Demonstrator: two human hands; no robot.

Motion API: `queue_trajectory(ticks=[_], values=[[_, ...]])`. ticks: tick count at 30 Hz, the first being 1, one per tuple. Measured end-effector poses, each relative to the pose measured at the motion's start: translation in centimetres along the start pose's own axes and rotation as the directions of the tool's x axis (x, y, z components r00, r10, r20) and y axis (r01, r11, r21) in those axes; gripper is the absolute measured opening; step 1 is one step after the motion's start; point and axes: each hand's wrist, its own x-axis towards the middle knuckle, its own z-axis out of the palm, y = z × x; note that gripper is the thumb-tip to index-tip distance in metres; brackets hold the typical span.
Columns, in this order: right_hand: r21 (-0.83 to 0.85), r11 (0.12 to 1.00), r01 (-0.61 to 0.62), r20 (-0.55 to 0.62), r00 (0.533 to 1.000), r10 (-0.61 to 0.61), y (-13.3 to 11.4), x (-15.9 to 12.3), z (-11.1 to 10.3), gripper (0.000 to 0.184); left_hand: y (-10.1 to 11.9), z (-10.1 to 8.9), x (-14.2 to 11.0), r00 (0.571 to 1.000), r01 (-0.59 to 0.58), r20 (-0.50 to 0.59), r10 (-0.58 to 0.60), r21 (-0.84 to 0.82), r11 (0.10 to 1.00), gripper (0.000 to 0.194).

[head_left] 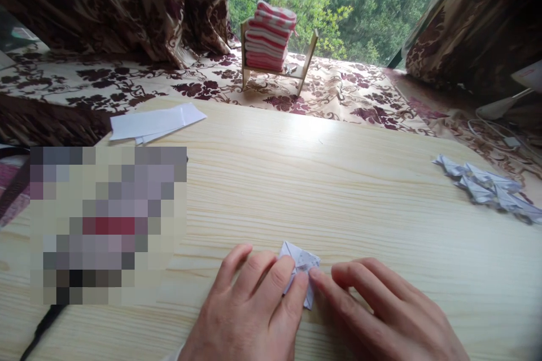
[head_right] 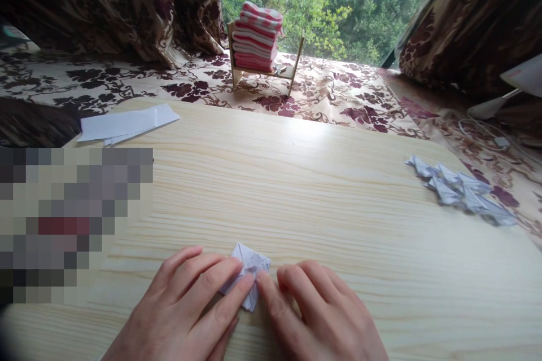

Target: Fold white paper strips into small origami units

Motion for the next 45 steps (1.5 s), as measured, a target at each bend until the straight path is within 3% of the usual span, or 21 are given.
queue_trajectory(ticks=[4,8,11,15,18,21,24,29,35,40,45], values=[[-0.006,1.000,0.027,0.071,0.997,-0.027,-0.2,0.2,0.2,0.027,0.5,0.0,-0.1,1.000,0.025,0.013,-0.025,0.007,1.000,0.026],[0.041,0.999,0.020,0.021,1.000,-0.021,-0.1,0.1,0.1,0.026,1.1,0.1,-0.2,0.998,0.056,0.005,-0.056,0.012,0.998,0.025],[0.105,0.994,-0.009,0.083,0.997,0.000,0.3,0.4,-0.5,0.024,1.0,-0.1,-0.2,0.997,0.054,0.057,-0.054,0.002,0.999,0.025],[0.079,0.995,-0.053,0.043,0.998,0.050,1.3,1.7,-1.6,0.026,0.0,-1.4,0.4,0.987,-0.072,0.145,0.073,-0.006,0.997,0.031],[0.105,0.994,-0.003,0.149,0.989,-0.013,2.0,3.0,-1.7,0.021,-0.9,-2.6,1.2,0.956,-0.145,0.259,0.142,-0.007,0.989,0.035],[0.175,0.984,-0.003,0.249,0.968,-0.041,2.2,3.8,-1.4,0.012,-1.3,-3.2,1.9,0.940,-0.189,0.286,0.185,-0.012,0.982,0.031],[0.193,0.981,-0.008,0.246,0.969,-0.041,2.0,4.0,-1.1,0.013,-0.8,-2.9,1.7,0.962,-0.154,0.230,0.149,0.006,0.988,0.025],[0.183,0.983,0.020,0.218,0.974,-0.060,1.3,3.7,-0.9,0.018,1.2,-1.4,-0.2,1.000,-0.022,-0.014,0.022,0.020,1.000,0.022],[0.147,0.988,0.049,0.174,0.982,-0.075,1.0,3.4,-0.9,0.022,1.8,-0.2,-1.1,0.998,0.066,-0.016,-0.065,0.038,0.997,0.027],[0.129,0.991,0.019,0.199,0.979,-0.045,1.0,3.0,-1.3,0.014,0.7,-1.5,-0.4,0.992,-0.067,0.104,0.065,0.018,0.998,0.031],[0.148,0.984,0.103,0.178,0.976,-0.129,1.2,2.9,-1.1,0.009,-1.0,-3.2,0.7,0.952,-0.224,0.207,0.226,-0.035,0.974,0.028]])
